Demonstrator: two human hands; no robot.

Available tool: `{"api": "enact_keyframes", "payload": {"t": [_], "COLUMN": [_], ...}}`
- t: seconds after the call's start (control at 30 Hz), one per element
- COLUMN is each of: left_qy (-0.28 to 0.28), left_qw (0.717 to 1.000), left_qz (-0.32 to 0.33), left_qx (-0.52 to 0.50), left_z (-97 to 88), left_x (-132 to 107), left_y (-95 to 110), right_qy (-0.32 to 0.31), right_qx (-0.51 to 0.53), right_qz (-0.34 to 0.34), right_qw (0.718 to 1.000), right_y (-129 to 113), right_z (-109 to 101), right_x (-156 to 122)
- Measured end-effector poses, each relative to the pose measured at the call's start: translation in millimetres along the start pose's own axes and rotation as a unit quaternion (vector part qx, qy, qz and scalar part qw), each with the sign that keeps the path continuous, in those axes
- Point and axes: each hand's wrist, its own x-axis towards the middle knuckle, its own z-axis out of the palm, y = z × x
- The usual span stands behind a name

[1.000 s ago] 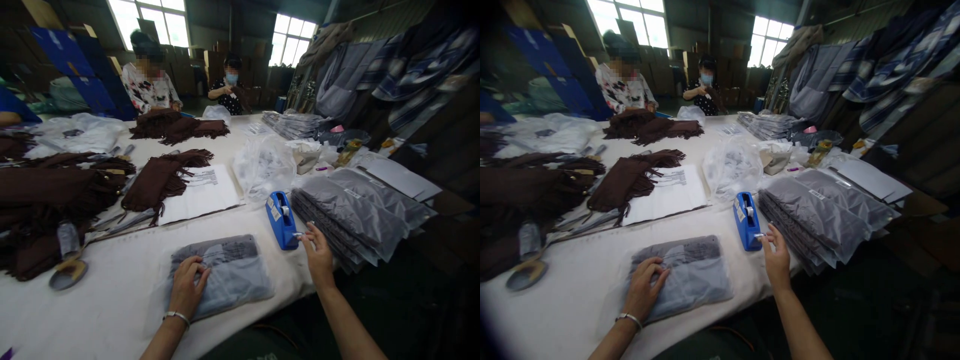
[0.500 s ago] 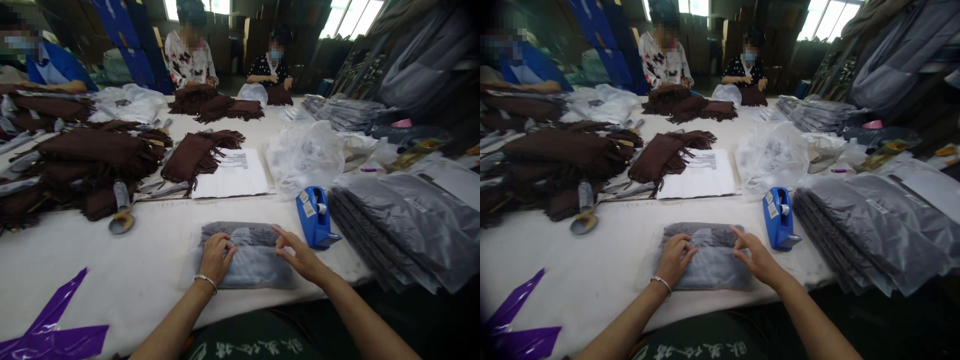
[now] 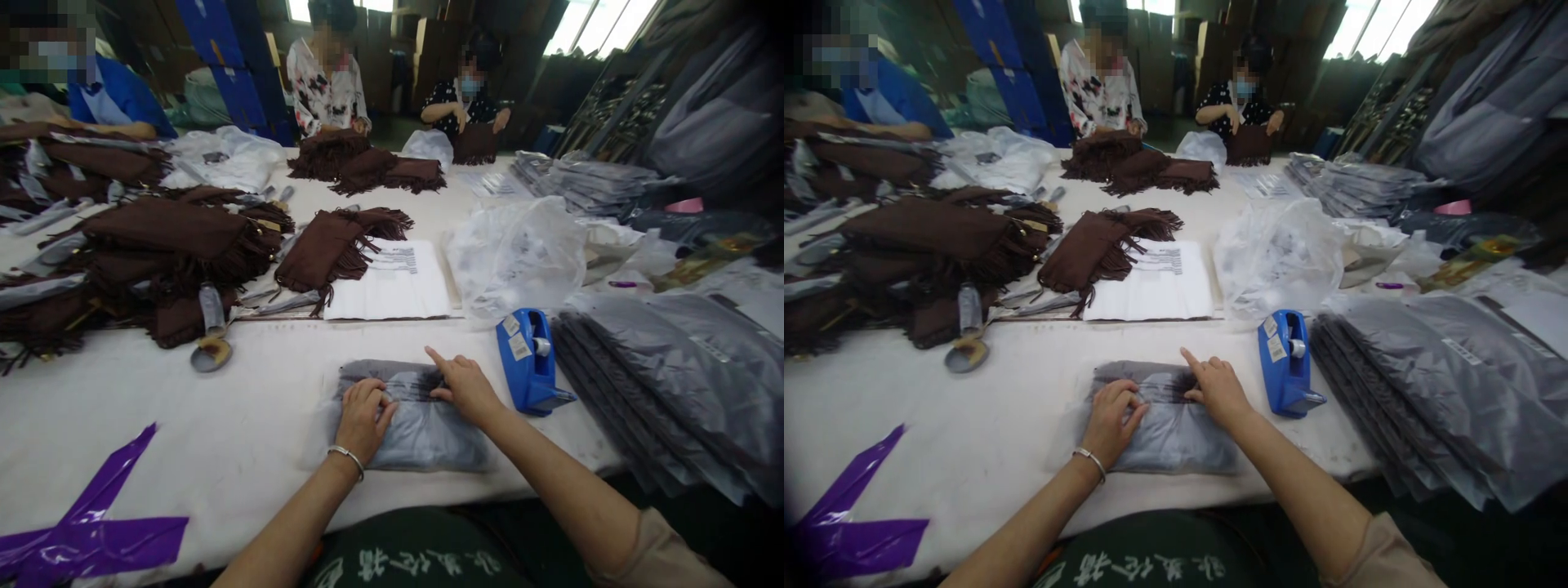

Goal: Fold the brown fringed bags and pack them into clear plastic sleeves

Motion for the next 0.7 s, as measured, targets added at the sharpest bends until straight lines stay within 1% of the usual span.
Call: {"api": "enact_keyframes", "payload": {"t": [0.07,0.1,0.17,0.23,0.33,0.37,0.43,0.53,0.6,0.7], "left_qy": [0.003,0.003,0.002,0.002,0.000,-0.003,-0.013,-0.025,-0.023,-0.003], "left_qw": [1.000,1.000,1.000,1.000,1.000,1.000,0.999,0.997,0.996,0.995], "left_qz": [0.000,0.001,0.000,-0.003,-0.005,-0.006,-0.012,-0.047,-0.072,-0.092], "left_qx": [-0.003,-0.005,-0.008,-0.010,0.001,0.010,0.035,0.053,0.045,0.030], "left_z": [1.3,2.0,3.1,1.6,-9.3,-15.2,-28.1,-41.9,-43.4,-37.2], "left_x": [0,0,0,0,-3,-5,-9,-14,-17,-20], "left_y": [0,0,0,-1,-6,-10,-17,-28,-32,-33], "right_qy": [0.040,0.053,0.058,0.060,0.102,0.103,0.072,-0.012,-0.067,-0.123], "right_qx": [0.017,0.033,0.064,0.080,0.121,0.142,0.181,0.203,0.195,0.151], "right_qz": [0.011,0.002,-0.027,-0.030,0.008,0.011,-0.005,-0.068,-0.113,-0.165], "right_qw": [0.999,0.998,0.996,0.995,0.987,0.984,0.981,0.977,0.972,0.967], "right_y": [6,8,11,11,6,2,-10,-39,-60,-88], "right_z": [3,5,11,14,7,2,-10,-23,-25,-21], "right_x": [-4,-6,-11,-13,-9,-7,1,17,30,51]}}
